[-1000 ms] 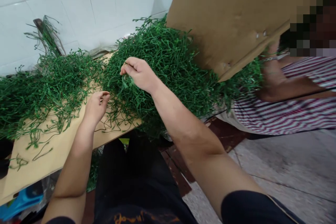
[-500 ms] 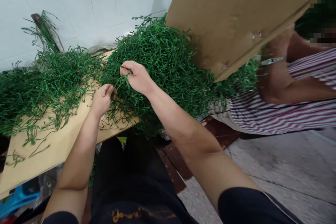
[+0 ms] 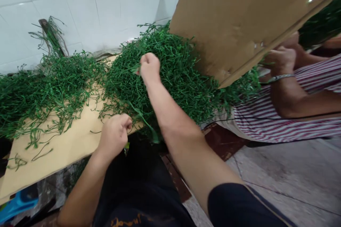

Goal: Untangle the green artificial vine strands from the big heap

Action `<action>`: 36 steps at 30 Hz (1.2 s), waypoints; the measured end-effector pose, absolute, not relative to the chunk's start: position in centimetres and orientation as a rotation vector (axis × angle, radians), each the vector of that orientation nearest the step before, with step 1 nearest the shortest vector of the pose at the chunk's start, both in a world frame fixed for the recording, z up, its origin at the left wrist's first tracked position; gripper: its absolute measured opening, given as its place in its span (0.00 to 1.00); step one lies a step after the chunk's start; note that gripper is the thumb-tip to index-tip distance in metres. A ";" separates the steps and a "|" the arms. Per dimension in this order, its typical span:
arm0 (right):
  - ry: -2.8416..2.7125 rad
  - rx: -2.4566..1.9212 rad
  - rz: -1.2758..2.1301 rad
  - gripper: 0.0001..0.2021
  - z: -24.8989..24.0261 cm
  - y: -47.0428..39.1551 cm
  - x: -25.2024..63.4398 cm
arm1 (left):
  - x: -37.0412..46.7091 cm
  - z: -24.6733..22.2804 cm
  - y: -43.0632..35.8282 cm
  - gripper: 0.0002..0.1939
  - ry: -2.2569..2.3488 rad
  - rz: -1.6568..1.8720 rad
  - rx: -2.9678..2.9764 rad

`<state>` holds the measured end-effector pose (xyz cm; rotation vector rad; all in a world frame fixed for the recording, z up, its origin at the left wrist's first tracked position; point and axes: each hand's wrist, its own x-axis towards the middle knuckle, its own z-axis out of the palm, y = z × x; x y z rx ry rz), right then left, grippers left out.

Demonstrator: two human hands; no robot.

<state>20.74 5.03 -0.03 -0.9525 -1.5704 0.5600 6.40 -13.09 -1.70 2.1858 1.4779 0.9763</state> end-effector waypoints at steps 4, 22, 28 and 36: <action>-1.416 -0.936 0.805 0.11 1.3 4.2 21.5 | 5.0 -2.6 -12.0 0.12 1.547 1.156 1.770; -2.063 -0.763 1.073 0.18 1.4 -2.6 19.4 | 3.4 -1.8 -8.8 0.11 1.443 1.367 1.723; -1.974 -0.712 1.131 0.18 0.9 -3.0 18.8 | 3.4 -2.1 -9.0 0.11 1.627 1.115 1.902; -2.012 -0.655 1.101 0.11 0.2 -3.9 18.5 | 3.2 -1.7 -7.7 0.12 1.882 1.048 2.012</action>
